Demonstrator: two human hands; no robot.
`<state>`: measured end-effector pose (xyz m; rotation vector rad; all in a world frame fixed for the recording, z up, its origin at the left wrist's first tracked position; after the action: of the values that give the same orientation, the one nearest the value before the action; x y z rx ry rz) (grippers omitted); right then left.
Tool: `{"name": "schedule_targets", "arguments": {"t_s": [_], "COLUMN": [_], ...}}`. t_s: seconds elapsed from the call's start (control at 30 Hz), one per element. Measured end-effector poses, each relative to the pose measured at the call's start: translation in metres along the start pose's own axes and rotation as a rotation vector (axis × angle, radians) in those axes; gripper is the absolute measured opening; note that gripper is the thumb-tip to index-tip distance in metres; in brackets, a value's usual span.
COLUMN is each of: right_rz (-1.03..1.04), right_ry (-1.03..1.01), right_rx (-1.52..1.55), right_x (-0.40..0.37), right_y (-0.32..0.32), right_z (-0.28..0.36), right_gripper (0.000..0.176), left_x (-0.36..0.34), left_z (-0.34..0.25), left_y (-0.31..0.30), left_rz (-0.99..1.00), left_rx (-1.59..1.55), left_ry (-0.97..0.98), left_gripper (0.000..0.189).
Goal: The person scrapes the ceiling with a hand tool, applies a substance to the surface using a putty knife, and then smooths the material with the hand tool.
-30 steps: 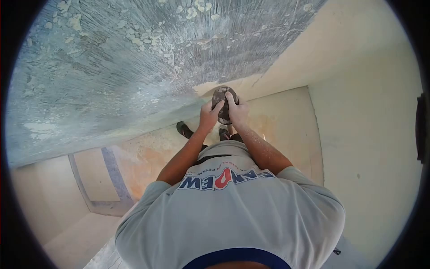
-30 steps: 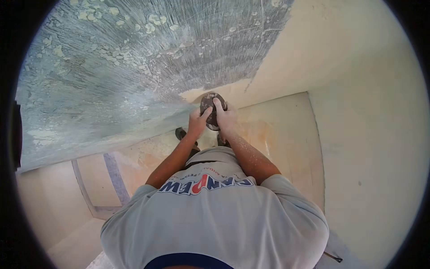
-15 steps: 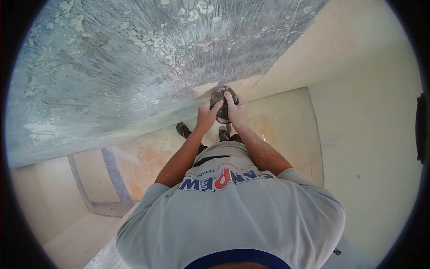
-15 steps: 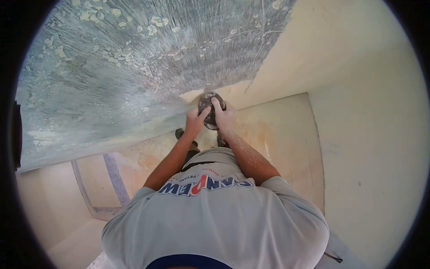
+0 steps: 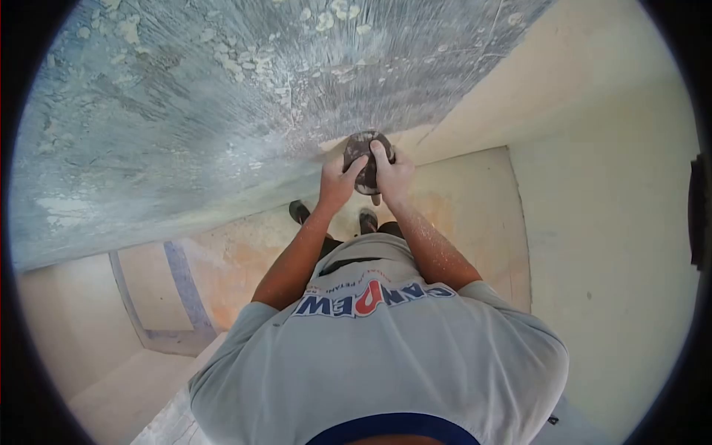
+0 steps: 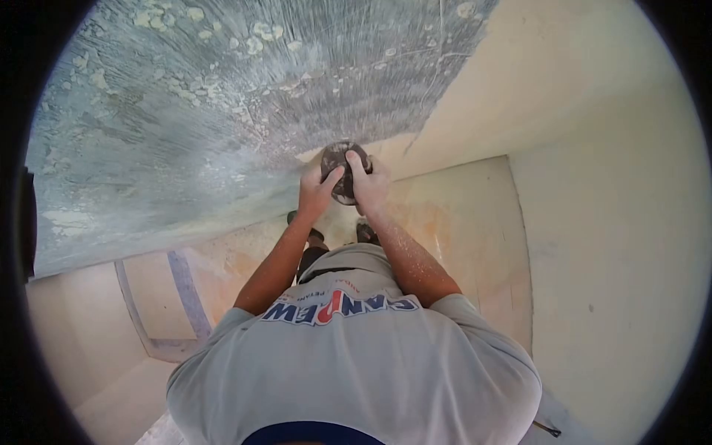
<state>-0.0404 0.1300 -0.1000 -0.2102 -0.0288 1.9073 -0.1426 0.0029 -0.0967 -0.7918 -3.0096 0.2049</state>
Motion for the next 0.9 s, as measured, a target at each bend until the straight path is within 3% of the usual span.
{"name": "schedule_targets", "arguments": {"t_s": [0.07, 0.23, 0.27, 0.37, 0.57, 0.63, 0.7, 0.8, 0.83, 0.9], "right_rz": [-0.014, -0.009, 0.037, 0.037, 0.015, 0.022, 0.029, 0.048, 0.068, 0.049], "right_ry": [-0.012, 0.01, 0.018, 0.017, 0.03, -0.033, -0.016, -0.041, -0.021, -0.025], "right_rx": [-0.052, -0.148, -0.007, -0.001, -0.061, -0.097, -0.086, 0.002, 0.06, -0.006], "right_x": [-0.001, -0.002, -0.004, -0.005, -0.012, -0.007, -0.008, 0.004, 0.006, 0.005], "right_y": [-0.005, -0.004, -0.001, -0.004, -0.005, -0.005, -0.006, 0.009, 0.014, 0.008], "right_z": [-0.011, 0.001, -0.002, -0.028, 0.0, -0.006, -0.024, -0.009, -0.005, -0.007], "right_gripper": [0.043, 0.042, 0.04, 0.043, 0.041, 0.041, 0.041, 0.041, 0.041, 0.043], "left_x": [-0.006, -0.004, -0.003, -0.015, -0.003, -0.01, -0.023, -0.001, 0.0, -0.006], "left_z": [0.044, 0.01, 0.019, 0.035, 0.006, 0.026, 0.051, 0.006, -0.006, 0.006], "left_y": [0.006, 0.002, 0.004, 0.005, -0.001, 0.001, 0.006, -0.003, -0.006, -0.006], "left_rz": [0.007, 0.008, 0.061, -0.033, -0.024, -0.014, -0.049, -0.098, -0.047, -0.059], "left_rx": [0.023, 0.055, 0.029, 0.023, -0.034, 0.055, -0.012, 0.004, 0.048, 0.029], "left_ry": [-0.026, -0.031, -0.023, 0.002, 0.03, 0.053, -0.047, 0.149, 0.022, 0.009], "left_gripper": [0.027, 0.025, 0.025, 0.026, 0.027, 0.027, 0.027, 0.026, 0.026, 0.026]}}
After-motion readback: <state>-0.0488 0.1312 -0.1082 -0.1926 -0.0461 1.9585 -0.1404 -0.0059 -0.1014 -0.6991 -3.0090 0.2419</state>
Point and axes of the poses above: each hand's wrist, its own x-axis towards the middle knuckle, its own y-axis out of the palm, z = x × y, the point moved 9 cm from there along x, towards the middle knuckle, and after that the axes turned 10 degrees about -z, right-handed, at the moved point
